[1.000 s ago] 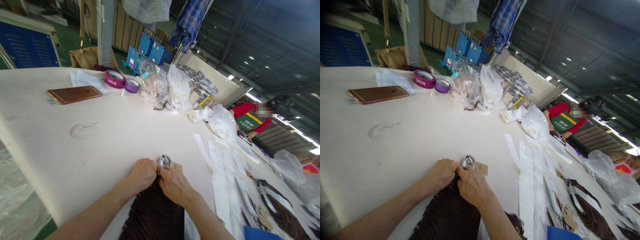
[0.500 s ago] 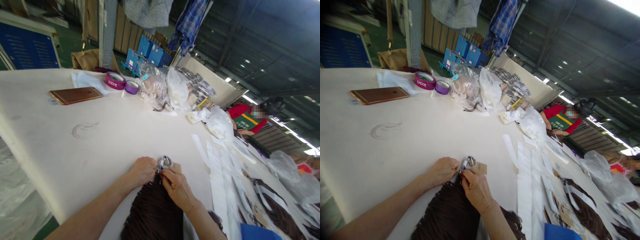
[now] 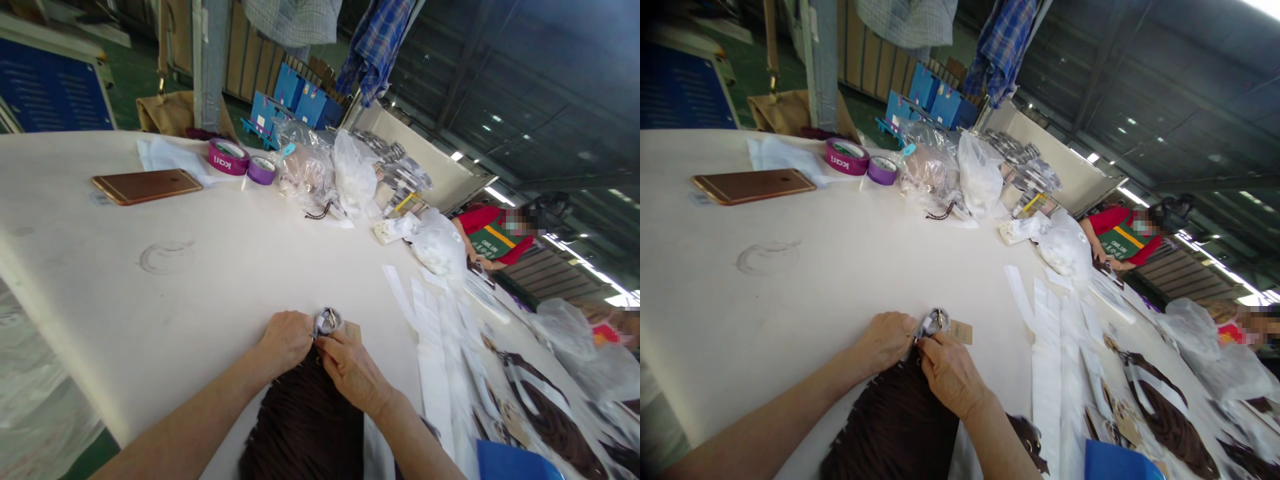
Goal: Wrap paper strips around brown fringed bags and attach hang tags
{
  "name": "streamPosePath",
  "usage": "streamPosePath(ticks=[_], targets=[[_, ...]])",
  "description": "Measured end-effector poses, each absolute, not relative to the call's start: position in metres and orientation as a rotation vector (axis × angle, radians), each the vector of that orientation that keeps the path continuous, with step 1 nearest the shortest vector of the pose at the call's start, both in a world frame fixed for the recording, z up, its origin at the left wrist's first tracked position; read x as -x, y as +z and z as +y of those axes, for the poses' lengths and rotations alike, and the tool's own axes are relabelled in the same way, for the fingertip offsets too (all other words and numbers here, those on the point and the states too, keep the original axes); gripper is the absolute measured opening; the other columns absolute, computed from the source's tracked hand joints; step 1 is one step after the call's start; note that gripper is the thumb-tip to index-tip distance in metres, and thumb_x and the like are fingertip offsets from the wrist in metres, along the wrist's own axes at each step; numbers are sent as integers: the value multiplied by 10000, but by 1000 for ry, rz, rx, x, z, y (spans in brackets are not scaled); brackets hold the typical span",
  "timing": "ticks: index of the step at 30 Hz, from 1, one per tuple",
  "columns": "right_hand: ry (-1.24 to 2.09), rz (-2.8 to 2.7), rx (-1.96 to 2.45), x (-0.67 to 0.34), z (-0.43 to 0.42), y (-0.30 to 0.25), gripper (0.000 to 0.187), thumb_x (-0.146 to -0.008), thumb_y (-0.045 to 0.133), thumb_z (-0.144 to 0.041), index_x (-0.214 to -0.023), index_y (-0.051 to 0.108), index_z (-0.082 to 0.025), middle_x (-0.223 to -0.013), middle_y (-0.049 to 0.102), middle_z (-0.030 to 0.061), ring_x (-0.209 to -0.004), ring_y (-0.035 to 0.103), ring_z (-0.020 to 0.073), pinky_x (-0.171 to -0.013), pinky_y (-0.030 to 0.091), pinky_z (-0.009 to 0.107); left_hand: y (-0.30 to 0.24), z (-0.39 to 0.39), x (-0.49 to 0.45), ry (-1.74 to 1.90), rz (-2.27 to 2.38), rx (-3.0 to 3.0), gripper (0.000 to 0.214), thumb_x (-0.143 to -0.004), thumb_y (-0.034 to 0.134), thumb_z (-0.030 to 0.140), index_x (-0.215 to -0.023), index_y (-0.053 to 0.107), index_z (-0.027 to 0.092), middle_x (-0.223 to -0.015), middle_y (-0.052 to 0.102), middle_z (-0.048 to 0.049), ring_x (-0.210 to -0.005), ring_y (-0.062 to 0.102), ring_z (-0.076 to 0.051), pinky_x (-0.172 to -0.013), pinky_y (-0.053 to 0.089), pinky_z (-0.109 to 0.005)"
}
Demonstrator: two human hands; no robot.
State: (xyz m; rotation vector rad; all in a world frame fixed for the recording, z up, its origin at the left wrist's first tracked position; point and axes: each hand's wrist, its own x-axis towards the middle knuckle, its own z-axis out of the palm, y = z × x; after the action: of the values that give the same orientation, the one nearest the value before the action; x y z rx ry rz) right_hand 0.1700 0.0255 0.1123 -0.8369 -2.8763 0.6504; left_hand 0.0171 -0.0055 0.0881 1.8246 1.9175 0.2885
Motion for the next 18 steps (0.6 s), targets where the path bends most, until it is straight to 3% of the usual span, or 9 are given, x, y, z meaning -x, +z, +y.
streamPosePath(ticks=[9,14,18], targets=[[403,-2924,1081,-158,20,115,211,-855,472,-104,-1021,581,-175,-912,602,61,-831,566,183,-740,435,287,83,0,9,437,2025,-1617,235,-723,407,91,-746,639,127,-795,654,-138,-800,620,-257,-688,429,-333],[261,-2760,1127,-153,21,111,170,-815,536,-129,-948,619,-194,-986,559,73,-859,543,187,-779,433,307,88,4,22,673,1842,-1496,106,-636,490,163,-556,560,170,-582,544,11,-661,536,-163,-590,360,-243],[339,-2692,1183,-144,21,107,131,-799,551,-135,-880,641,-183,-938,554,65,-853,541,190,-778,435,312,91,4,22,845,1737,-1356,114,-587,496,200,-478,475,173,-476,388,58,-549,430,-126,-524,300,-235]])
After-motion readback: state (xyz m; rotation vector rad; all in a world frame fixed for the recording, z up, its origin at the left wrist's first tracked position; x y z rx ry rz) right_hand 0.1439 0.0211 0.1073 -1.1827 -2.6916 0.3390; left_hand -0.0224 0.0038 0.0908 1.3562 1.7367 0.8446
